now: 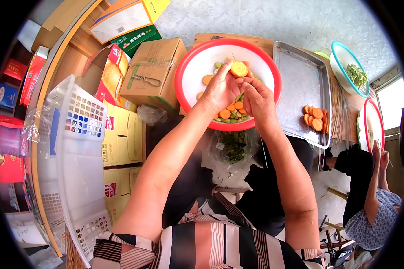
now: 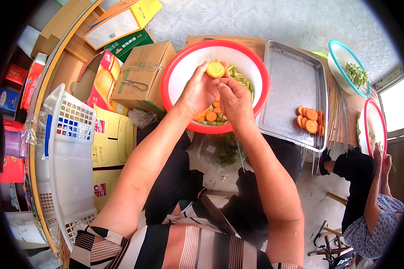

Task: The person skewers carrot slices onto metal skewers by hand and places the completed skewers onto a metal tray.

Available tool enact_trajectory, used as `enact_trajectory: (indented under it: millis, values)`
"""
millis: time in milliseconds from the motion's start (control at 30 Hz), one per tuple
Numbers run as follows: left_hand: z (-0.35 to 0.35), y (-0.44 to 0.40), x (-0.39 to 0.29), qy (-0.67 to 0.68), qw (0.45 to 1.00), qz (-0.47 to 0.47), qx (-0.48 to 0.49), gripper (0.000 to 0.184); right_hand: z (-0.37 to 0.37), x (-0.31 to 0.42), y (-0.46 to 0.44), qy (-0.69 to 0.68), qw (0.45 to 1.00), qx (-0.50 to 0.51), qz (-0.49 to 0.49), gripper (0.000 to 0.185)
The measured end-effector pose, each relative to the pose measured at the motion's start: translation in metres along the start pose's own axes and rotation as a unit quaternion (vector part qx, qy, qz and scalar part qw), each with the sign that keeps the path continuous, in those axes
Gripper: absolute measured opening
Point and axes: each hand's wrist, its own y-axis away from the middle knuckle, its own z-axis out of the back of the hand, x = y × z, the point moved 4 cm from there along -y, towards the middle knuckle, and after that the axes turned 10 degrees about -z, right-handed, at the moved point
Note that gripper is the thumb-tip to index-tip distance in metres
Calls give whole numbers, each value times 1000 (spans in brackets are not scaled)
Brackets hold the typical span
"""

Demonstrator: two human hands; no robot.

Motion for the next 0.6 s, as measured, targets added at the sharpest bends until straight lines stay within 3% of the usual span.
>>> enact_trajectory:
  millis: [233, 300, 600]
  values:
    - [16, -9, -21, 27, 998, -52, 29, 45, -3, -4, 3, 68, 996, 46, -27, 24]
    - [19, -10, -33, 49, 992, -115, -31, 45, -6, -8, 4, 59, 997, 54, -20, 19]
    - [0, 1, -3, -22, 999, -21, 11, 41, 1, -6, -2, 40, 999, 7, -8, 18]
